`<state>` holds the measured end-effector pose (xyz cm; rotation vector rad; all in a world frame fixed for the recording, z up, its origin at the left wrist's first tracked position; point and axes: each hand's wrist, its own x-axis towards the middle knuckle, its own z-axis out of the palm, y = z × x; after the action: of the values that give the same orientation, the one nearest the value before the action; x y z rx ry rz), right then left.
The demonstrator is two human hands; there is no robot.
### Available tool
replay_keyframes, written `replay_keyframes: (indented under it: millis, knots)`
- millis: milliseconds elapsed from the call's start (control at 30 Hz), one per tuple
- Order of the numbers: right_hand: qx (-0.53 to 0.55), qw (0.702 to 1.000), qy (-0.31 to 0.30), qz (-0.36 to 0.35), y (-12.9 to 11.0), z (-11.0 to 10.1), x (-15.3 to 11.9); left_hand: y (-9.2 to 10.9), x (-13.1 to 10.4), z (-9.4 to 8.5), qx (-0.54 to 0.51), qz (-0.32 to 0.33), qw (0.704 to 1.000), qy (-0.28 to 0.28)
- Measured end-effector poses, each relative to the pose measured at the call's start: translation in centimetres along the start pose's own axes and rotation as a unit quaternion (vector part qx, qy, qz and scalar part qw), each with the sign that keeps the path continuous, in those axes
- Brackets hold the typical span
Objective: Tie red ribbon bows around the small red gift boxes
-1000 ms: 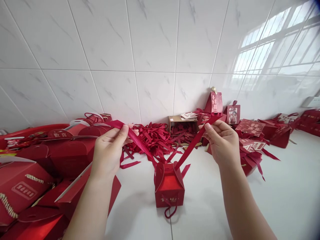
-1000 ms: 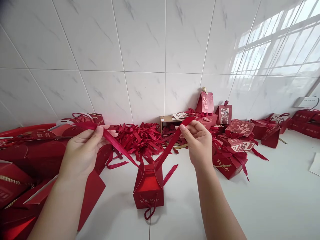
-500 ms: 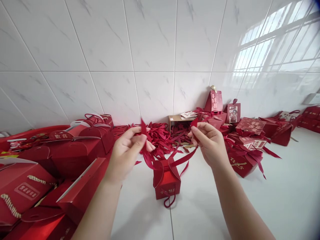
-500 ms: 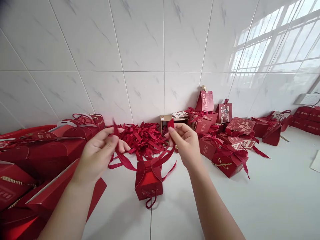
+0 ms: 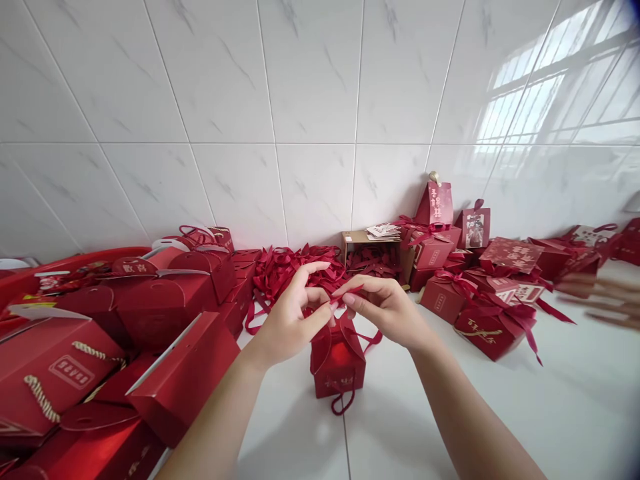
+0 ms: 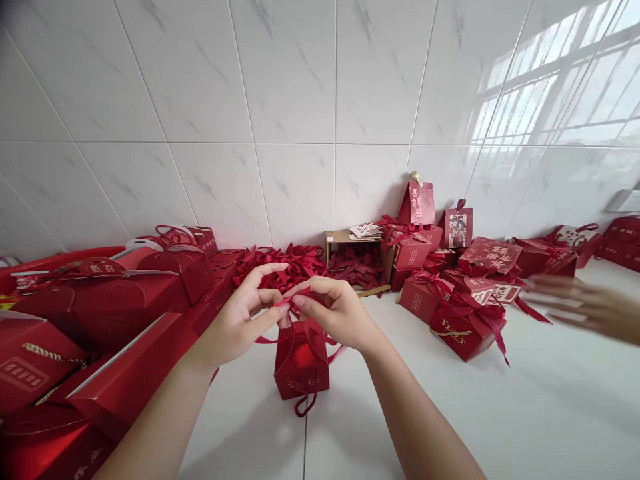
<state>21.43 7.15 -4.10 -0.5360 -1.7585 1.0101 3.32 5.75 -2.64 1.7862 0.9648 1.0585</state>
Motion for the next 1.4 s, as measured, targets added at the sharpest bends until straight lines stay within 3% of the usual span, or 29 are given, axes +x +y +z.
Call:
replay_keyframes:
  millis: [100, 233, 367, 433, 533, 633, 700, 767, 867, 967, 1067, 1133, 1200, 1300, 1400]
  knots:
    - [-0.095, 0.993, 0.006, -0.065, 0.7, -0.4, 0.1, -0.1, 0.3, -0.3, -0.063, -0.016, 0.998, 0.024]
    - [-0.256, 0.953, 0.016, -0.159, 1.6, -0.8, -0.1, -0.6, 0.9, -0.6, -0.161, -0.044, 0.985, 0.043]
    - [-0.323, 0.926, 0.039, -0.194, 2.3, -0.5, -0.1, -0.8, 1.1, -0.5, -0.182, -0.040, 0.981, 0.047]
    - [-0.315, 0.928, 0.059, -0.191, 2.4, -0.5, -0.1, -0.6, 0.9, -0.3, -0.124, -0.026, 0.989, 0.071]
    - [-0.298, 0.935, 0.110, -0.159, 1.7, -1.1, -0.1, -0.2, 0.2, -0.3, 0.057, 0.034, 0.984, 0.165]
    - [-0.336, 0.929, 0.140, -0.065, 0.1, -3.0, -0.7, -0.2, -0.8, -1.4, 0.257, 0.103, 0.926, 0.257]
    - [-0.395, 0.908, 0.135, 0.024, -0.7, -4.8, -1.4, -0.6, -1.4, -2.5, 0.353, 0.113, 0.886, 0.279]
    - [-0.445, 0.881, 0.109, 0.115, -0.7, -6.8, -2.2, -1.3, -2.1, -3.7, 0.425, 0.082, 0.865, 0.254]
    - [-0.481, 0.839, 0.051, 0.248, 0.8, -9.6, -3.1, -2.8, -3.1, -5.0, 0.525, -0.027, 0.839, 0.141]
    - [-0.479, 0.800, -0.019, 0.362, 3.1, -11.9, -3.6, -4.5, -3.9, -5.5, 0.601, -0.143, 0.784, 0.055]
    - [-0.463, 0.797, -0.051, 0.384, 4.9, -13.1, -3.8, -5.8, -4.2, -5.4, 0.640, -0.182, 0.746, 0.019]
    - [-0.465, 0.804, -0.041, 0.368, 5.5, -13.0, -3.6, -6.5, -4.0, -5.0, 0.655, -0.159, 0.739, 0.009]
    - [-0.465, 0.816, -0.026, 0.341, 5.6, -12.0, -3.2, -7.0, -3.6, -4.5, 0.640, -0.106, 0.761, 0.021]
    - [-0.427, 0.857, -0.053, 0.284, 5.2, -9.3, -2.3, -7.8, -2.9, -3.1, 0.496, -0.026, 0.866, 0.060]
    - [-0.373, 0.882, -0.125, 0.258, 5.0, -6.3, -1.6, -8.9, -2.3, -1.4, 0.285, -0.035, 0.956, 0.063]
